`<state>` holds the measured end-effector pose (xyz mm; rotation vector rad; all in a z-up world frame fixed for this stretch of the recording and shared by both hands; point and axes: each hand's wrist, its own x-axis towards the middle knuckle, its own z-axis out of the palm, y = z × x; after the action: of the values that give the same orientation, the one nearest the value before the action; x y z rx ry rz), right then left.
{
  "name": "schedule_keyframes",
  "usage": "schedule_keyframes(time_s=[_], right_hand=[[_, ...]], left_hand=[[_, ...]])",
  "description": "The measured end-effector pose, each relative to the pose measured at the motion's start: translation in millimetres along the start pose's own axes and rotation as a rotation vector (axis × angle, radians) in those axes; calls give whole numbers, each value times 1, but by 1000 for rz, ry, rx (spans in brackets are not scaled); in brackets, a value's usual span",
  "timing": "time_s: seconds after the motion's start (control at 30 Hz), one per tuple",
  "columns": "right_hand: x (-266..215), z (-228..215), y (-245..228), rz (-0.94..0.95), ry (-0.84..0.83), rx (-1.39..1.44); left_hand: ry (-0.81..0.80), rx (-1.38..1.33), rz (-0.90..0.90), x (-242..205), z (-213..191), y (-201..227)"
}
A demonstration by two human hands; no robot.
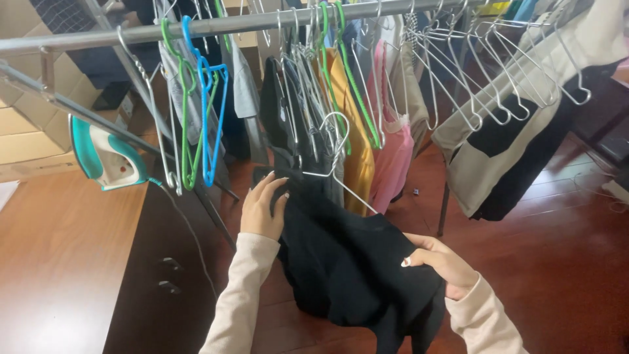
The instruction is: Unfolding a t-shirt, hanging it on a rack, and unboxing new inventory in a retail setting.
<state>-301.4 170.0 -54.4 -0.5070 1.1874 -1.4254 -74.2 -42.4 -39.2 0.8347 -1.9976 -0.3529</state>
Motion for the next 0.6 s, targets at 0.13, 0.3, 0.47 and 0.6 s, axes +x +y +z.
schedule_keyframes(time_s=[0.13, 0.3, 0.47, 0.6], right_hand=[[9, 37, 0, -24, -147, -2], [27, 86, 6, -61, -80, 56], [51, 123, 13, -135, -144, 35], [105, 123, 43, -232, 70, -3]], left_hand=[[37, -62, 8, -5, -11, 7], [44, -82, 39, -12, -25, 12], [80, -100, 24, -14, -47, 15], [36, 9, -72, -18, -48, -6]])
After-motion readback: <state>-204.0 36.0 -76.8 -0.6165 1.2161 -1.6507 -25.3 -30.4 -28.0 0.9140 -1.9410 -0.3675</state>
